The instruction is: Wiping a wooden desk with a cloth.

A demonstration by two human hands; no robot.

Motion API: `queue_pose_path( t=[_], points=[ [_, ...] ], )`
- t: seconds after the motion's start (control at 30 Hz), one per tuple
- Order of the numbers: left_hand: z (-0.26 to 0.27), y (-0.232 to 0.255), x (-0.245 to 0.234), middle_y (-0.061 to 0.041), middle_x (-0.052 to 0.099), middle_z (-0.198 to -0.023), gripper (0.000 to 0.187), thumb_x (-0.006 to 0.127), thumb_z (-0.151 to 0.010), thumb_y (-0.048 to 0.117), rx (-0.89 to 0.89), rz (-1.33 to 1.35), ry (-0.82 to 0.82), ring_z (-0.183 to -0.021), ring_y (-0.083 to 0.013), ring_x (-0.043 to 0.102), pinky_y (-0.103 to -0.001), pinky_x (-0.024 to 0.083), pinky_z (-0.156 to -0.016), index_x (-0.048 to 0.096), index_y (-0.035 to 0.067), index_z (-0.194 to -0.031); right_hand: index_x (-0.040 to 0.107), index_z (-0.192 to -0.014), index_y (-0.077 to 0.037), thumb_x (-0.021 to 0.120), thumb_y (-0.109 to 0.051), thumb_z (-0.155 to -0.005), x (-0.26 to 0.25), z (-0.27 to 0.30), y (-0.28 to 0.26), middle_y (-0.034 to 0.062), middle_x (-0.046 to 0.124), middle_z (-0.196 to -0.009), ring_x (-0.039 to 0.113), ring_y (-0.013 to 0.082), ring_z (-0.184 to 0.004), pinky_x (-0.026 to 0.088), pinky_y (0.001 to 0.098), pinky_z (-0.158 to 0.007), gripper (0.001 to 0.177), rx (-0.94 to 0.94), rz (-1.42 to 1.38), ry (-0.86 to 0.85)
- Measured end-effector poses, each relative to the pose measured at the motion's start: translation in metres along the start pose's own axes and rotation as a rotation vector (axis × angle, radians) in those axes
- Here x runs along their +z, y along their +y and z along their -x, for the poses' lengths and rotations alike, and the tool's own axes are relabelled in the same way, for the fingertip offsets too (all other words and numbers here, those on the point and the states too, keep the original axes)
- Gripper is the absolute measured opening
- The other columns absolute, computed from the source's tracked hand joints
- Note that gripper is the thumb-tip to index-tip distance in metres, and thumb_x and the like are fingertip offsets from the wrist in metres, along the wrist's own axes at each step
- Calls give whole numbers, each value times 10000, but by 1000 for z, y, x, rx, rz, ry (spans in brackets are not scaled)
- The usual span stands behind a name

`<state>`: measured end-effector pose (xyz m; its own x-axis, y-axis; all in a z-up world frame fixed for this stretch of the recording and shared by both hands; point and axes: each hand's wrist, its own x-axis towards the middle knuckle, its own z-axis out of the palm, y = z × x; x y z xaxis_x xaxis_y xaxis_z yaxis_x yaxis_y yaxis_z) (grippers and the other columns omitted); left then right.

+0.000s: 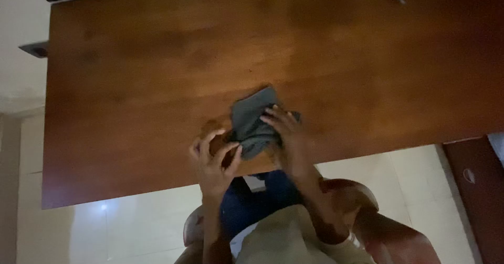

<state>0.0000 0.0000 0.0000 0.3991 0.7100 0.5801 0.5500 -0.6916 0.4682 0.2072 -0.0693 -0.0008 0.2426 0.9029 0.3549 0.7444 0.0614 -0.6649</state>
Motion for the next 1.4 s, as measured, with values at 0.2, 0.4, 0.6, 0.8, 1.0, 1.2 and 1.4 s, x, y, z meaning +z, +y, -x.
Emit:
queue_pose_path(
  t=[0.2, 0.4, 0.6, 0.8, 1.0, 1.2, 1.4],
  points=[
    [-3, -5, -7, -13, 586, -1396, 162, 842, -848, 247, -4, 43, 11, -1262, -357, 442, -488, 444, -1018, 760, 180, -971, 651, -1391, -165, 779, -56, -840, 20, 9, 2, 69, 569, -1531, 372, 298, -1557, 191, 540, -1315, 576, -304, -148, -176],
    [4, -9, -1, -29, 584, -1351, 195, 821, -855, 272, 25, 6, 33, -1251, -357, 437, -498, 428, -1023, 767, 156, -1003, 633, -1383, -112, 784, -68, -792, 10, -3, -24, 99, 517, -1528, 321, 322, -1520, 174, 562, -1269, 611, -159, -88, -224],
    [7, -7, -1, -122, 527, -1329, 201, 796, -897, 263, -53, 10, 65, -1292, -376, 428, -513, 408, -1041, 735, 141, -1045, 627, -1403, -121, 790, -56, -766, 10, -3, -33, 109, 510, -1547, 327, 336, -1546, 195, 557, -1290, 661, -135, -16, -227],
    [11, -11, 5, -128, 509, -1279, 282, 813, -846, 273, -73, -19, 72, -1254, -378, 435, -537, 401, -1034, 701, 110, -1047, 590, -1401, -96, 835, -80, -764, 18, -8, -31, 147, 488, -1509, 314, 361, -1510, 179, 586, -1249, 682, -160, -9, -219],
    [9, -7, 5, -123, 515, -1253, 236, 796, -872, 234, -76, 3, 112, -1237, -359, 443, -517, 413, -1013, 697, 130, -1058, 595, -1430, -109, 736, -57, -821, 10, 1, -32, 125, 509, -1540, 323, 334, -1541, 184, 559, -1281, 627, -146, -56, -240],
    [10, -7, 3, -140, 524, -1268, 211, 759, -950, 188, -119, 31, 64, -1262, -376, 434, -534, 388, -1043, 665, 77, -1103, 561, -1423, -60, 719, -175, -978, 5, 2, -48, 164, 478, -1524, 297, 343, -1521, 148, 547, -1242, 486, -95, -170, -271],
    [1, 2, 0, -135, 537, -1267, 193, 750, -955, 162, -108, 22, 78, -1274, -372, 436, -528, 385, -1054, 656, 70, -1096, 580, -1449, -86, 655, -22, -982, 40, -9, -17, 141, 508, -1563, 315, 313, -1582, 124, 543, -1309, 478, -124, -30, -208]
  ],
)
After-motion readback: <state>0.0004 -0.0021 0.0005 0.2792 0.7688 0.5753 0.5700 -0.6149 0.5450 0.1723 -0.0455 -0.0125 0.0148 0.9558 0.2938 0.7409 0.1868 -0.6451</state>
